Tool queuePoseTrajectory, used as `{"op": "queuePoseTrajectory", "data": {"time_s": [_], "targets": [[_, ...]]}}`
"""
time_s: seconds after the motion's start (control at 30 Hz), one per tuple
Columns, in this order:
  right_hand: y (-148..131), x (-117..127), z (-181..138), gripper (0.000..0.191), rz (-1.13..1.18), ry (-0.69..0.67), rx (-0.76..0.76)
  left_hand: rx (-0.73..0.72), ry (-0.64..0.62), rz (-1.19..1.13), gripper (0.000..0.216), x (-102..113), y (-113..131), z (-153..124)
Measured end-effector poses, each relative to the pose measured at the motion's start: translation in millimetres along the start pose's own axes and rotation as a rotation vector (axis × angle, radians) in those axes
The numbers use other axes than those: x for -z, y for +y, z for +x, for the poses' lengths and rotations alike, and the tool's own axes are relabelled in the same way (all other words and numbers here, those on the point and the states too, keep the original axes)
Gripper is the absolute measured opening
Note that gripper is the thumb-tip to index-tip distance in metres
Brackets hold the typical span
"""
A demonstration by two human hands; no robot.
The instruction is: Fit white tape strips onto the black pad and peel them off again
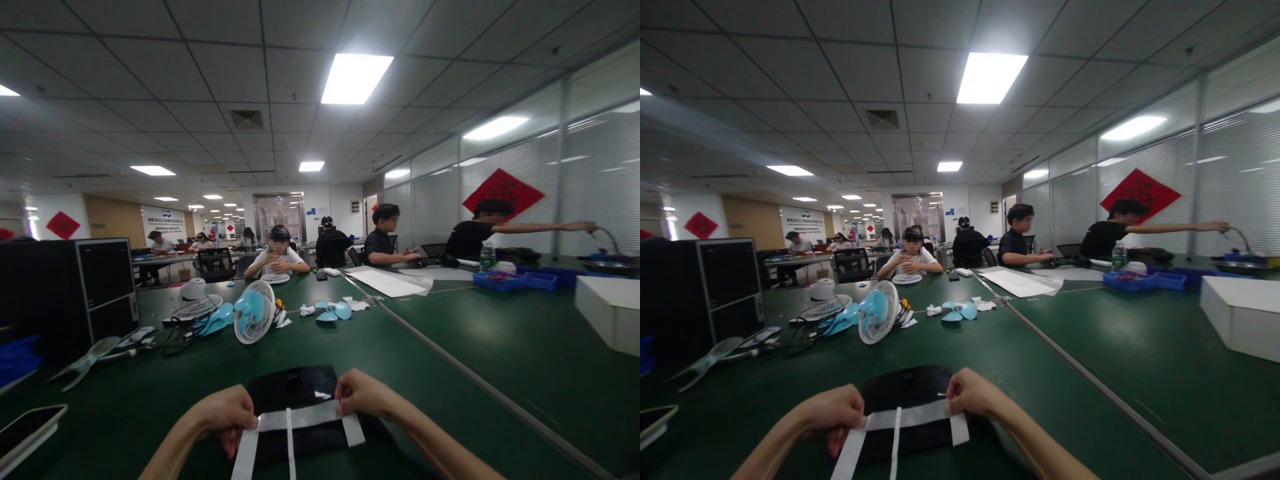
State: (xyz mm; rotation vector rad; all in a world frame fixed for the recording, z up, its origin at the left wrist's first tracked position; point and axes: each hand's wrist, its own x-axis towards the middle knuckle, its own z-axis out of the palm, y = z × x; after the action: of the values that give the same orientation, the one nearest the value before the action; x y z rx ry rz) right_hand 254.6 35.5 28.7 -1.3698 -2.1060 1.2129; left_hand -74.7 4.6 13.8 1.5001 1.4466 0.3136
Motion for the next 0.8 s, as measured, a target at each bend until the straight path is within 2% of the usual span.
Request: {"op": "queuePoseTrajectory", "data": {"time_s": [0.2, 0.37, 0.53, 0.63, 0.8], "targets": [[-2.0, -1.4, -3.5, 0.019, -0.166, 0.038, 0.041, -0.015, -0.001, 0.088, 0.033, 1.7, 4.3, -2.1], [-0.9, -1.5, -5.7, 0.023, -0.206, 0.039, 0.061, -0.017, 0.043, 0.176, 0.035, -2.8, 14.0, -8.6], [-4.0, -2.9, -7.7, 0.024, -0.283, 0.072, 0.07, 0.016, 0.152, 0.296, 0.02, -6.3, 20.7, -13.0], [-6.5, -3.3, -9.3, 0.025, -0.349, 0.094, 0.096, -0.095, 0.193, 0.399, 0.012, -7.8, 25.5, -15.7], [-8.7, -3.2, -12.0, 0.024, -0.382, 0.087, 0.13, -0.335, 0.125, 0.544, 0.025, -16.7, 34.6, -22.0]]}}
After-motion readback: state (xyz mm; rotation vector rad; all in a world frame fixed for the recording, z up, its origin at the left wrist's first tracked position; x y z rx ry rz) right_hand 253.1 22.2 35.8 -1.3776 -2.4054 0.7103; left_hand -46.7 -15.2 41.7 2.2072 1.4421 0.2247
